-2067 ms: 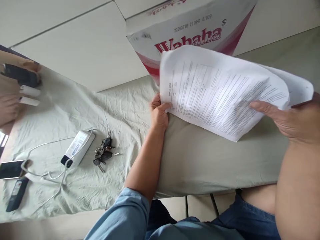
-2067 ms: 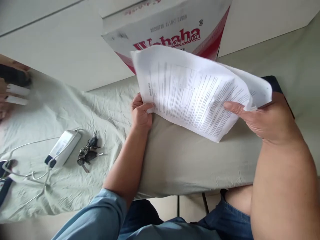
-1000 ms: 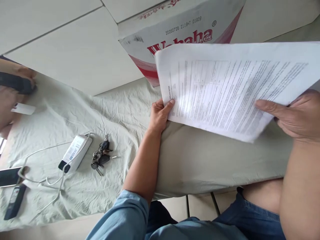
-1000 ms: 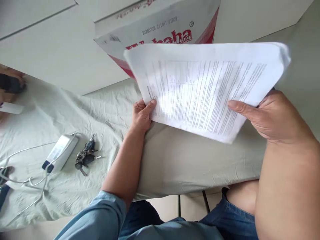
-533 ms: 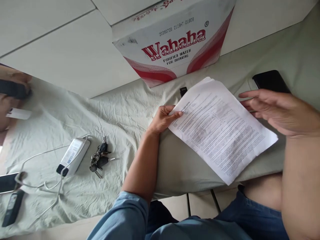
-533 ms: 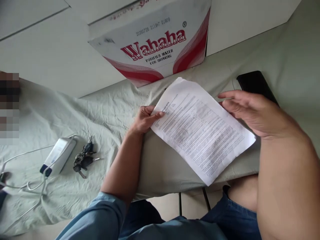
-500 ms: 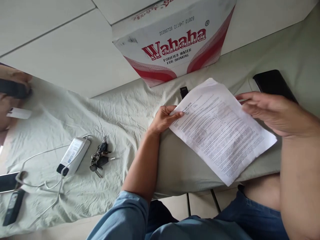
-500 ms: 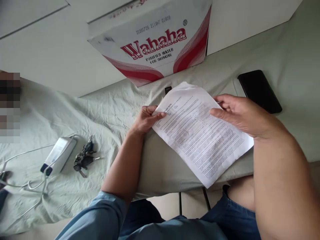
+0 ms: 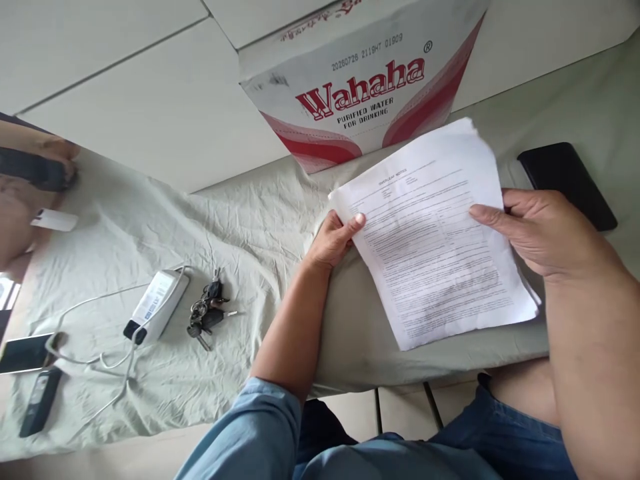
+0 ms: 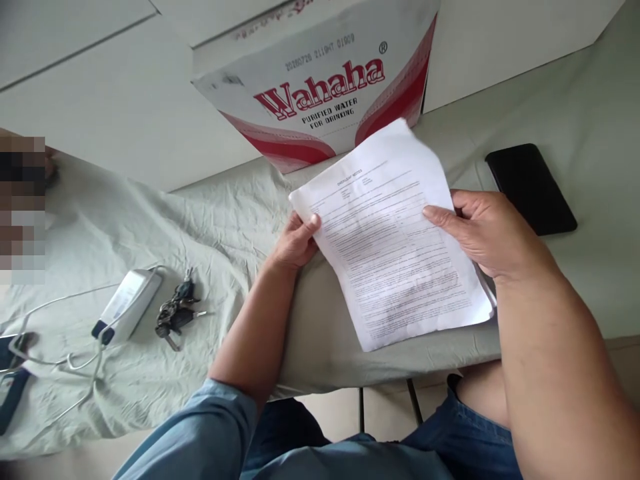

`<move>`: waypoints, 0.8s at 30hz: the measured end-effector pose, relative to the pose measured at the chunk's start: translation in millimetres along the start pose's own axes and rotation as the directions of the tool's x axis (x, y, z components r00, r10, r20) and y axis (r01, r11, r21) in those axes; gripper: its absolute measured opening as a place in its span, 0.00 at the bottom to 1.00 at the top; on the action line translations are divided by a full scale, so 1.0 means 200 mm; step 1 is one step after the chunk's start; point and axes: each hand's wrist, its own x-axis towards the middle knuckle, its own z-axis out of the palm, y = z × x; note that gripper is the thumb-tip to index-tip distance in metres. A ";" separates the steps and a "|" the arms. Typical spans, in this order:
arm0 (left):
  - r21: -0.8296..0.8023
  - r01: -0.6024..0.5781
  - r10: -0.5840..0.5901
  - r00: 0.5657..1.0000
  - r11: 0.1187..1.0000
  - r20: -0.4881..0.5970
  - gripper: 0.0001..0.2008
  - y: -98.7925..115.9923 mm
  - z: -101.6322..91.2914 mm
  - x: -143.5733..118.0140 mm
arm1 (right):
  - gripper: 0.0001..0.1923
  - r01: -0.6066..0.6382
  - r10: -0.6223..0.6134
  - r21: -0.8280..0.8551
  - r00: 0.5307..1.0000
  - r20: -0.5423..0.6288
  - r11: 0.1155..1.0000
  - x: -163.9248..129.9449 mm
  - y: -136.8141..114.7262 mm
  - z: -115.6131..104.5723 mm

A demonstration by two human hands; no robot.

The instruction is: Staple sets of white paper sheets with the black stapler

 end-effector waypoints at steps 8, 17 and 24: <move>0.075 0.077 -0.084 0.992 0.994 0.098 0.35 -0.02 -0.03 -0.02 | 0.25 -0.074 0.075 -0.012 0.992 0.105 0.997 -0.03 -0.06 0.08; 0.258 0.079 -0.178 0.905 0.963 0.387 0.28 0.06 -0.05 -0.03 | 0.23 0.003 -0.005 0.021 0.998 0.070 1.000 -0.01 -0.08 0.10; 0.261 0.083 -0.161 0.941 0.962 0.296 0.29 0.06 -0.02 -0.03 | 0.18 -0.038 0.039 -0.018 0.997 0.071 0.999 -0.01 -0.11 0.15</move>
